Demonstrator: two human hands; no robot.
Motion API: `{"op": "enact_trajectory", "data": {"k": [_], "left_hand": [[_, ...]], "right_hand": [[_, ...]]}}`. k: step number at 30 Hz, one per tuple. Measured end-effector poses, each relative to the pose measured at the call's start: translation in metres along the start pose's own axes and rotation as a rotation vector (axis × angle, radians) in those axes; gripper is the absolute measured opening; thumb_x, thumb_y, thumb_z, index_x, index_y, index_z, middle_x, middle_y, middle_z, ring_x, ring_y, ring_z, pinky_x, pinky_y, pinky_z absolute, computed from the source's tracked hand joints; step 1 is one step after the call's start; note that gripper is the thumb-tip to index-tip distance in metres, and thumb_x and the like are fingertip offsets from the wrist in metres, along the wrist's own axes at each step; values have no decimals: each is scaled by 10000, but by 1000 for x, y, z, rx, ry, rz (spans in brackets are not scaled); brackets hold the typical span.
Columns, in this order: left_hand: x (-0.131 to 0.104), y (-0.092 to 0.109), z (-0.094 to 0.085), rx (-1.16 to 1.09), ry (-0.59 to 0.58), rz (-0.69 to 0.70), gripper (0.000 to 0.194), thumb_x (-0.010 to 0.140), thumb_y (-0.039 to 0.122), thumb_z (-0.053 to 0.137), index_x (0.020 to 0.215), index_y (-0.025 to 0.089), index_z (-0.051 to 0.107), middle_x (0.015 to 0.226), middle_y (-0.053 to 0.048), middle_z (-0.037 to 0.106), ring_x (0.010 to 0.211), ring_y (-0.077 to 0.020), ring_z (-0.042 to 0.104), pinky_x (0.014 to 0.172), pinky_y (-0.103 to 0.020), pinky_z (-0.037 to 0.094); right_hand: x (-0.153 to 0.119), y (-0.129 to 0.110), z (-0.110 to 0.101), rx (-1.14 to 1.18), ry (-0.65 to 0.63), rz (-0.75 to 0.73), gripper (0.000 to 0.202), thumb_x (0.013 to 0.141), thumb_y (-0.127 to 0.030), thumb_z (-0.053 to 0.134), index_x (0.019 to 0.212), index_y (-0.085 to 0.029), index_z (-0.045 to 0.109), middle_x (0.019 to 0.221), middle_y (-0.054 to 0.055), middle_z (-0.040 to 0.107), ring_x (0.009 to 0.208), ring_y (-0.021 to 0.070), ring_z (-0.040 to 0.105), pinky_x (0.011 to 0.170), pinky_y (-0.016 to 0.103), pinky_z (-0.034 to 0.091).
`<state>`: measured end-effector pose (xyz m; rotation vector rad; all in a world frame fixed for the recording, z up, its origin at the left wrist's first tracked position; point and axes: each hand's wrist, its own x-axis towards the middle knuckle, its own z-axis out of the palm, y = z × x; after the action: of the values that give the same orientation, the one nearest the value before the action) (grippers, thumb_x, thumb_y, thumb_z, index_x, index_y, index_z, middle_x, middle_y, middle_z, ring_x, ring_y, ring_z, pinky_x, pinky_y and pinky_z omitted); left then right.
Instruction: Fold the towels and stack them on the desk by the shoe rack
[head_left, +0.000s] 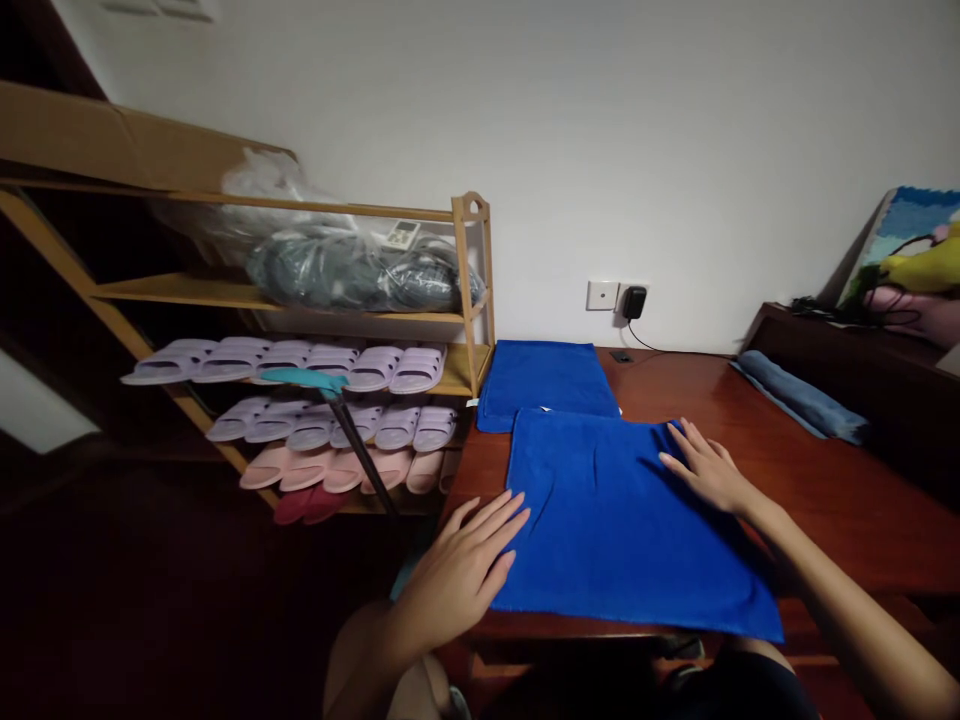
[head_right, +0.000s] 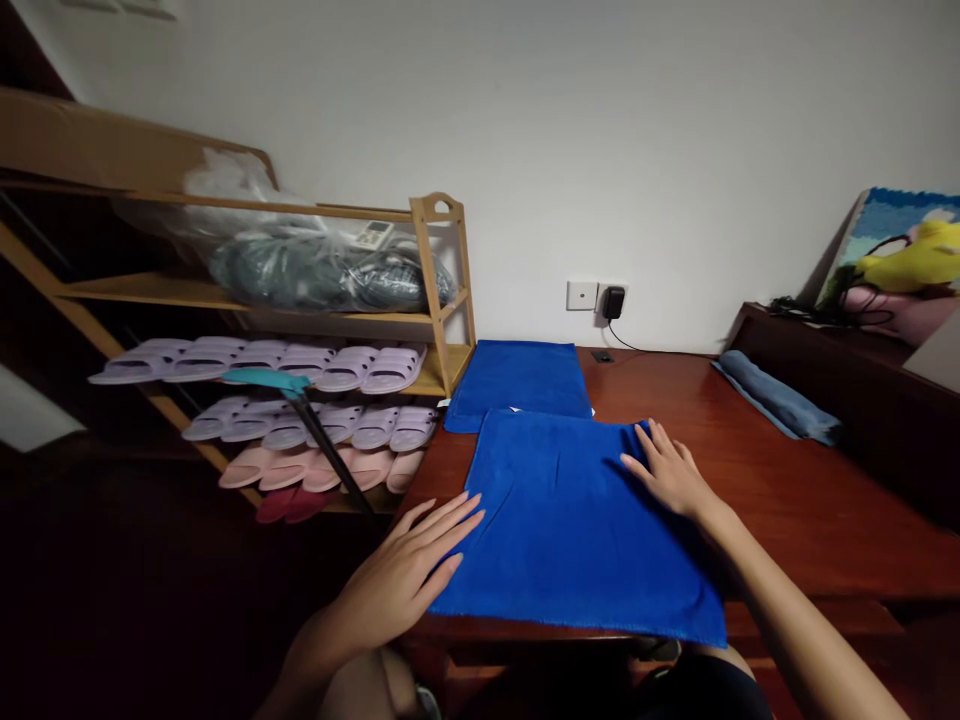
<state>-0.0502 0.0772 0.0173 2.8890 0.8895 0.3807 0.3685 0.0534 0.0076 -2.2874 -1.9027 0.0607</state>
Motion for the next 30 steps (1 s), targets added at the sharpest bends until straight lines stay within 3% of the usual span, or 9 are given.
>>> {"op": "enact_trajectory", "data": {"k": [3,6,9,12,15,18,23,26,30], "left_hand": [[0,0,0,-15,10,4,508,977,236,366,1469,328,278,1511,30,325,1377,-194,316,1122,-422,245],[-1,1,0,-42,15,11,510,973,227,372,1466,330,290,1516,19,316,1382,-203,305,1123,-430,242],[-3,0,-5,-111,-4,0,501,963,238,409,1447,341,332,1508,12,336,1373,-213,324,1124,-446,239],[4,-6,-16,-193,0,-48,431,945,302,470,1374,331,457,1477,-5,397,1328,-231,394,1095,-434,297],[34,-24,-29,-225,128,-105,324,936,317,474,1235,267,588,1369,-41,524,1241,-233,482,1049,-406,355],[89,-53,-33,-263,271,-148,251,898,249,495,1098,204,639,1122,-61,651,1064,-215,586,955,-349,428],[168,-94,-9,-316,209,-380,373,788,286,654,1124,126,626,1011,-107,656,923,-242,622,830,-327,475],[184,-103,7,-318,199,-398,319,729,301,716,1002,142,678,945,-101,663,940,-271,613,832,-346,460],[189,-108,17,-365,206,-388,136,662,224,750,777,190,685,823,-38,652,869,-225,610,806,-308,448]], "right_hand": [[26,12,15,23,-30,86,833,868,-711,167,1498,-169,222,1549,94,137,1437,232,108,1154,490,155],[32,21,26,34,-21,98,816,871,-698,205,1483,-160,263,1541,106,173,1432,239,147,1144,508,160],[30,27,27,50,28,119,728,887,-657,232,1449,-207,339,1532,83,228,1424,256,184,1121,547,175],[35,34,21,75,91,159,620,893,-609,293,1367,-241,450,1460,80,390,1358,281,331,1066,551,272],[48,43,17,109,137,239,544,895,-530,358,1269,-175,533,1285,125,565,1179,267,527,945,425,425],[65,50,17,138,133,322,502,883,-512,394,1086,-118,630,1078,153,663,981,255,626,801,336,472],[85,53,18,168,98,383,341,807,-452,535,853,-144,673,845,123,694,796,232,651,663,288,452],[90,54,17,195,116,390,230,761,-357,592,836,-152,666,807,104,689,767,208,646,646,261,439],[93,57,16,263,165,377,222,743,-314,600,876,-145,651,848,109,689,775,201,643,659,257,445]]}}
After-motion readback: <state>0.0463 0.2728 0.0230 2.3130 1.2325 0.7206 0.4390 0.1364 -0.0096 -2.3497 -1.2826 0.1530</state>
